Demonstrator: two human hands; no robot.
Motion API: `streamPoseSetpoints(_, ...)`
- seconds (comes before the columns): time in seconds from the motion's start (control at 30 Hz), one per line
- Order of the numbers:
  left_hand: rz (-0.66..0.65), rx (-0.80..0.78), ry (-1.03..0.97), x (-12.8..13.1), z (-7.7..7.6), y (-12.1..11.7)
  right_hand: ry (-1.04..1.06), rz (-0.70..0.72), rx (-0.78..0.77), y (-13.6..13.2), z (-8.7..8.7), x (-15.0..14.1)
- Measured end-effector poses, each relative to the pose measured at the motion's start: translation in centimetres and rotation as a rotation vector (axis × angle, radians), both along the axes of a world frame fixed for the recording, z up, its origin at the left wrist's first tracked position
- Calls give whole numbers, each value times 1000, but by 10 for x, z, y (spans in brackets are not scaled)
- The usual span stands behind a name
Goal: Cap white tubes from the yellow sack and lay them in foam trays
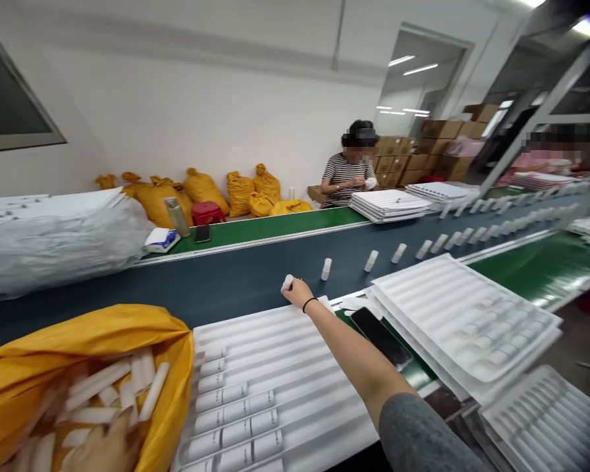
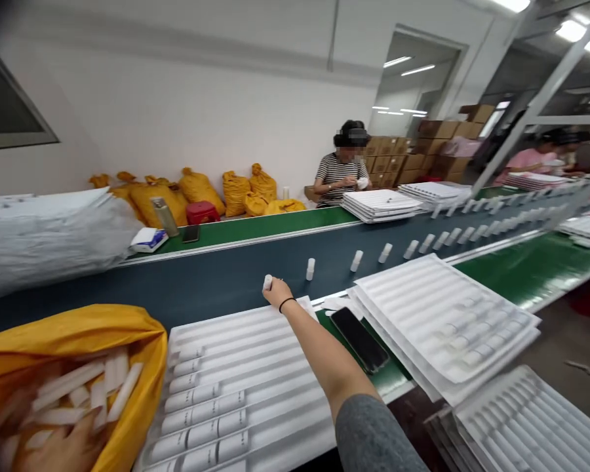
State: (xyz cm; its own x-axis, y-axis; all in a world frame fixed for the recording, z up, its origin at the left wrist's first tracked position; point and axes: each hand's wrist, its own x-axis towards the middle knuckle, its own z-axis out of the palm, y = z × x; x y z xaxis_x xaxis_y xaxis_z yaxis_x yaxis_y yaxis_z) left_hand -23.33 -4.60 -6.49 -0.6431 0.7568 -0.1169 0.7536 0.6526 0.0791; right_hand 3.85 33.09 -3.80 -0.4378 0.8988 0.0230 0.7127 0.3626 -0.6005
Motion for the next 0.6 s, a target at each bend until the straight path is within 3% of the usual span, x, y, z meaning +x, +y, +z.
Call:
streamPoseSetpoints(0.1, -48, -66, 110, 11, -13, -12, -84, 40, -43, 9, -5, -39)
streamPoseSetpoints(0.2, -55, -8, 113, 23, -16, -20, -161, 30, -83, 9, -14, -58)
streamPoseSetpoints(0.33, -15, -29, 14, 37, -3, -17, -251, 4, -119, 9, -18, -62)
streamPoseSetpoints(0.5, 67, -3, -20, 56, 14, -13, -324, 3, -140, 10, -2, -53)
streamPoseSetpoints(0.6, 116, 35, -42, 57, 26, -14, -338, -14, -116, -8, 8, -42)
